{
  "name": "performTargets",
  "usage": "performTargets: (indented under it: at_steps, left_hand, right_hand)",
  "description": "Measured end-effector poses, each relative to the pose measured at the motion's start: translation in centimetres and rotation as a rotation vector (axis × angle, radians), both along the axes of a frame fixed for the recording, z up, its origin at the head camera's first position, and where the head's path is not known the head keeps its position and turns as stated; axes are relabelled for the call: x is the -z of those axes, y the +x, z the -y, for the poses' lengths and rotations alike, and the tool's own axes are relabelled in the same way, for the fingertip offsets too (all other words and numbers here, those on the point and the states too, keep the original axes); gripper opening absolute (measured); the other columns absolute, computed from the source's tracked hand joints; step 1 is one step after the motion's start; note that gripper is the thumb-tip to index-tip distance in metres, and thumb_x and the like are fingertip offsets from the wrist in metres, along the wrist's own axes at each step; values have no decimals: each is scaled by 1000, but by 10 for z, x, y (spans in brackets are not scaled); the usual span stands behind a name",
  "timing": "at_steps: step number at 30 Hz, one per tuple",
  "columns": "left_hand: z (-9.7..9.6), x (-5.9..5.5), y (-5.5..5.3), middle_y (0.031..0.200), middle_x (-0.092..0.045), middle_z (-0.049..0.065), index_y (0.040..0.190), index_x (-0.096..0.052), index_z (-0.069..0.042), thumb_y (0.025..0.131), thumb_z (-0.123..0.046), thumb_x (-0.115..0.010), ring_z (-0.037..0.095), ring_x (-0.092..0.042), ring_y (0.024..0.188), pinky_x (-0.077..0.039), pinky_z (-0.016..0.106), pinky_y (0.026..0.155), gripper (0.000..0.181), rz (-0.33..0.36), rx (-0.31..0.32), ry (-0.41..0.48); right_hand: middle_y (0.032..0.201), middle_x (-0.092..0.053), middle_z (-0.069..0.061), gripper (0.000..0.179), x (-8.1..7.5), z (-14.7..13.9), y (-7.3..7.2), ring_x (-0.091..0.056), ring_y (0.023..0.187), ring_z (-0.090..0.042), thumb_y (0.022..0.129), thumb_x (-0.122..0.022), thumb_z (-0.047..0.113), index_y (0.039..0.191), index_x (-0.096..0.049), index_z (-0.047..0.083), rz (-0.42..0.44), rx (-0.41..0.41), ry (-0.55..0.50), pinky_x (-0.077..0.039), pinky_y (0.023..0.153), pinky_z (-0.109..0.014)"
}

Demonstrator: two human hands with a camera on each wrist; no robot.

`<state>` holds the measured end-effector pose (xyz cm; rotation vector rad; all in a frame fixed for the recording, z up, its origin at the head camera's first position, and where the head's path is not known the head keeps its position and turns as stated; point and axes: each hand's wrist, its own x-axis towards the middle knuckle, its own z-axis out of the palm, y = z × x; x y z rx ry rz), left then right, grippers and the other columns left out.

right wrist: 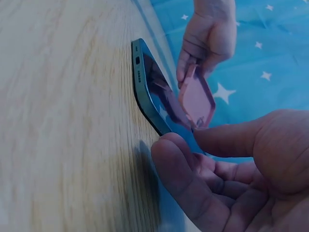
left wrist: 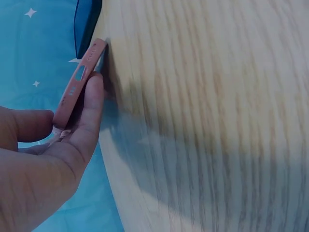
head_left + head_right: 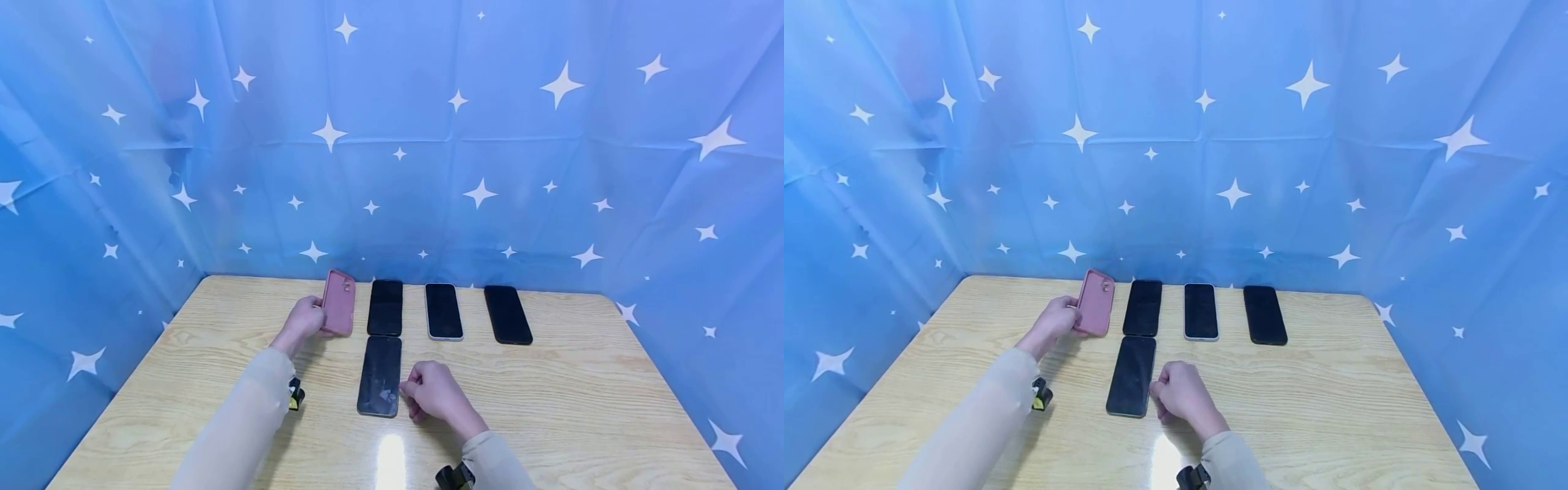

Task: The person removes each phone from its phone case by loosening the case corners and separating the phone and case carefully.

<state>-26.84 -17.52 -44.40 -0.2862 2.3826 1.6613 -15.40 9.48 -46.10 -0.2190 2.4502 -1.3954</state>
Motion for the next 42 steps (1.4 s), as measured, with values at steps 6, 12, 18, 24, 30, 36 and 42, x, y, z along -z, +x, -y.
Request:
performTargets:
  at_steps: [6,12,18,24,30,36,42]
  left_hand:
    - [-1,3,-4,128,-57,34,143,-43,15,98,5,-36,40,-69,105,-65,36,78,47,13,-15,6]
    - [-2,7,-7,123,-59,32,136,-48,15,99,3,-39,25,-68,81,-64,34,69,40,11,-27,-55]
    - [-2,7,-7,119,-60,29,131,-52,14,95,4,-44,22,-64,75,-62,31,65,38,7,-39,-120]
    - [-2,6,-7,123,-59,30,132,-52,13,94,3,-48,28,-66,87,-63,31,67,40,9,-34,-172]
    - [-2,3,-5,125,-60,29,131,-54,13,94,0,-48,35,-63,105,-61,35,77,40,-12,-8,-288]
    - [-3,0,-4,136,-56,30,138,-49,13,96,-6,-50,38,-58,116,-54,48,99,46,-7,22,-355]
    - [-2,-1,-1,136,-56,29,139,-49,12,96,-9,-51,38,-58,117,-52,51,101,47,-23,23,-361]
  right_hand:
    - [59,-63,-8,19,0,-3,-1,-64,47,-15,99,-63,3,81,-59,-1,-13,25,-25,-60,47,-32]
    - [57,-64,-8,21,0,-7,-2,-64,46,-16,99,-63,4,79,-59,1,-34,27,-23,-60,46,-32]
    - [56,-64,-7,22,1,-9,-2,-64,46,-16,99,-63,5,78,-58,2,-44,28,-15,-59,47,-31]
    - [55,-64,-7,22,1,-11,-2,-64,45,-17,99,-63,5,78,-58,2,-40,41,-5,-59,46,-32]
    - [56,-64,-7,23,0,-13,-4,-65,45,-18,100,-62,6,78,-58,3,-30,47,7,-59,47,-32]
    - [55,-64,-6,22,-2,-16,-6,-66,47,-20,101,-60,8,80,-59,3,-30,42,39,-60,52,-31]
    - [57,-64,-3,21,-5,-18,-7,-66,48,-19,101,-60,9,80,-60,4,-57,50,72,-59,53,-30]
